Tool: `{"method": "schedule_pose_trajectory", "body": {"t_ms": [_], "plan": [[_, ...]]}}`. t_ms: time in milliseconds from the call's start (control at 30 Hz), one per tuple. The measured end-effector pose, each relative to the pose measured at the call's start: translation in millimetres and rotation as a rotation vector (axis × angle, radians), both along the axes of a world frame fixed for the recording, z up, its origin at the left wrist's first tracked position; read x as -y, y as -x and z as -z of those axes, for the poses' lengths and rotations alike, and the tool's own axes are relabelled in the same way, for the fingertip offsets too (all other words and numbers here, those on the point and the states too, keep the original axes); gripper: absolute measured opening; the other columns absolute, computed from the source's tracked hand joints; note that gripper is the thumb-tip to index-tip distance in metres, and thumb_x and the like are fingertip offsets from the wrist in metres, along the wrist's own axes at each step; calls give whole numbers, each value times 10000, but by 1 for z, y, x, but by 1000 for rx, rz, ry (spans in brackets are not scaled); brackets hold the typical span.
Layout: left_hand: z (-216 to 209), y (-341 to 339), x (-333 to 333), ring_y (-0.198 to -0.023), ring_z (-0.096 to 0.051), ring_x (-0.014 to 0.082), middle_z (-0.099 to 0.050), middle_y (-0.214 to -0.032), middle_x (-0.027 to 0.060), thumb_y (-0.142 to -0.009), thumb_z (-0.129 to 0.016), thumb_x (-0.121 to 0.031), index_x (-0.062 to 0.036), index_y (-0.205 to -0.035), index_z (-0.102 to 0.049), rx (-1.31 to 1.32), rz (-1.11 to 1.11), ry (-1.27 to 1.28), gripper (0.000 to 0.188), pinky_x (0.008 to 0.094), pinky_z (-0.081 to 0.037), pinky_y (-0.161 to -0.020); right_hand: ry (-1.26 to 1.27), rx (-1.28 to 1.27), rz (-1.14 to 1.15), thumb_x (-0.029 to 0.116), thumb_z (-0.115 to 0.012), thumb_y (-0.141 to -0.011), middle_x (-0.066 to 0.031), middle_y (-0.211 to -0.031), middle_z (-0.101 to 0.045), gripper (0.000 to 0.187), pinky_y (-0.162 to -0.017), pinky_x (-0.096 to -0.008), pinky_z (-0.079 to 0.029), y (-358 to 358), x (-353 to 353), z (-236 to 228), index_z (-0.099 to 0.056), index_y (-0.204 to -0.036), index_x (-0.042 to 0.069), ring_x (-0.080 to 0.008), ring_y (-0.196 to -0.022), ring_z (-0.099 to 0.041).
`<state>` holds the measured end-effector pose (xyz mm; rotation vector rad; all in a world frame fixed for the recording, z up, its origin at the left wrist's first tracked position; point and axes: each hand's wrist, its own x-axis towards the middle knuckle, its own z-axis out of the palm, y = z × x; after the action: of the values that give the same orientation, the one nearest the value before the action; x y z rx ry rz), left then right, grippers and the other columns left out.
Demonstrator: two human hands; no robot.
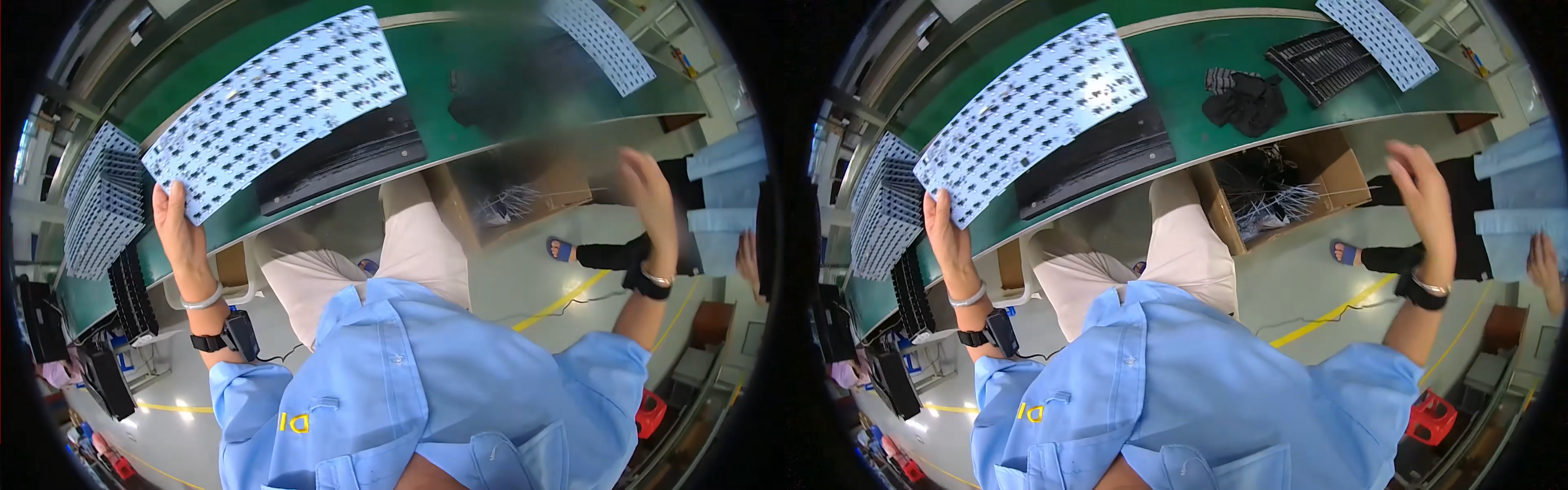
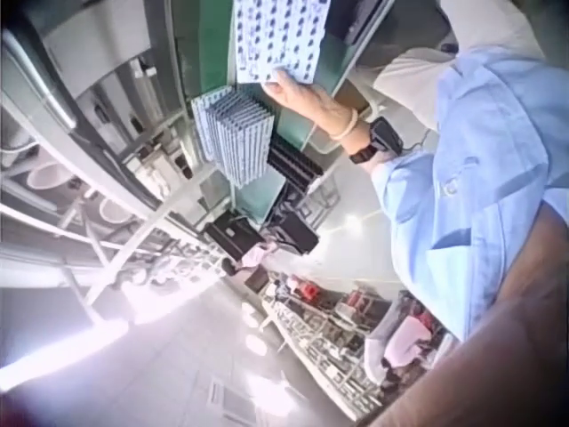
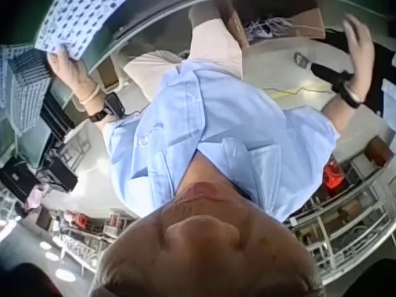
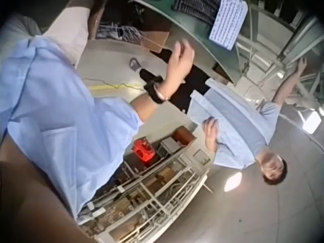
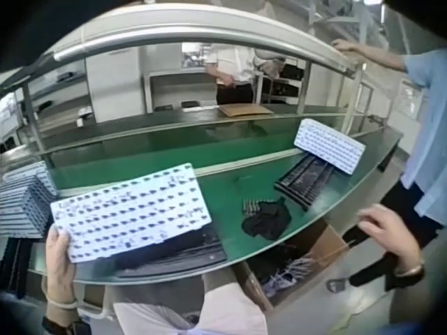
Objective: The person wipes a black plate with a cloth, places a circuit board onto it, and presses it down before placing the board into a box.
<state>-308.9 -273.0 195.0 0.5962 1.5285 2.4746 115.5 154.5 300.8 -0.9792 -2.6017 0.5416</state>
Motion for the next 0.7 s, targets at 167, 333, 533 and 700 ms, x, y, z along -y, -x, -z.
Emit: {"method": "schedule_pose_trajectory", "body": {"t_ms": [167,333,533,700], "plan": [[-11,-10,-15,-927,-558,120,-586,-1045,68,-873,-519,-68,-14,-1105,-497,-23,71,9,238,263,-441,-832,102,-291,-454,203,-575,-847,-23,-900,-553,325,-701,-223,-429,146,44,17,-544,-1121,29,-101,-829,-521],[-20,-11,-21,-914,-554,108,-589,-1035,54,-866,-537,-73,-21,-1092,-509,-29,109,-4,233,248,-433,-817,551,-286,-306,264,-620,-815,-3,-839,-563,332,-581,-209,-427,214,104,-11,-567,-1045,31,-69,-735,-512],[-14,-7,-10,-919,-545,96,-590,-1037,32,-860,-552,-79,-40,-1106,-520,-32,105,19,251,240,-417,-829,506,-141,-328,261,-625,-811,22,-758,-568,224,-513,-201,-417,222,115,-17,-595,-877,49,-43,-625,-480],[-12,-7,-9,-905,-541,87,-599,-1001,29,-842,-581,-78,-33,-1073,-544,-8,91,49,239,236,-410,-828,588,-231,-397,261,-628,-808,23,-756,-563,222,-527,-201,-425,227,102,2,-604,-860,46,-47,-635,-482]]}}
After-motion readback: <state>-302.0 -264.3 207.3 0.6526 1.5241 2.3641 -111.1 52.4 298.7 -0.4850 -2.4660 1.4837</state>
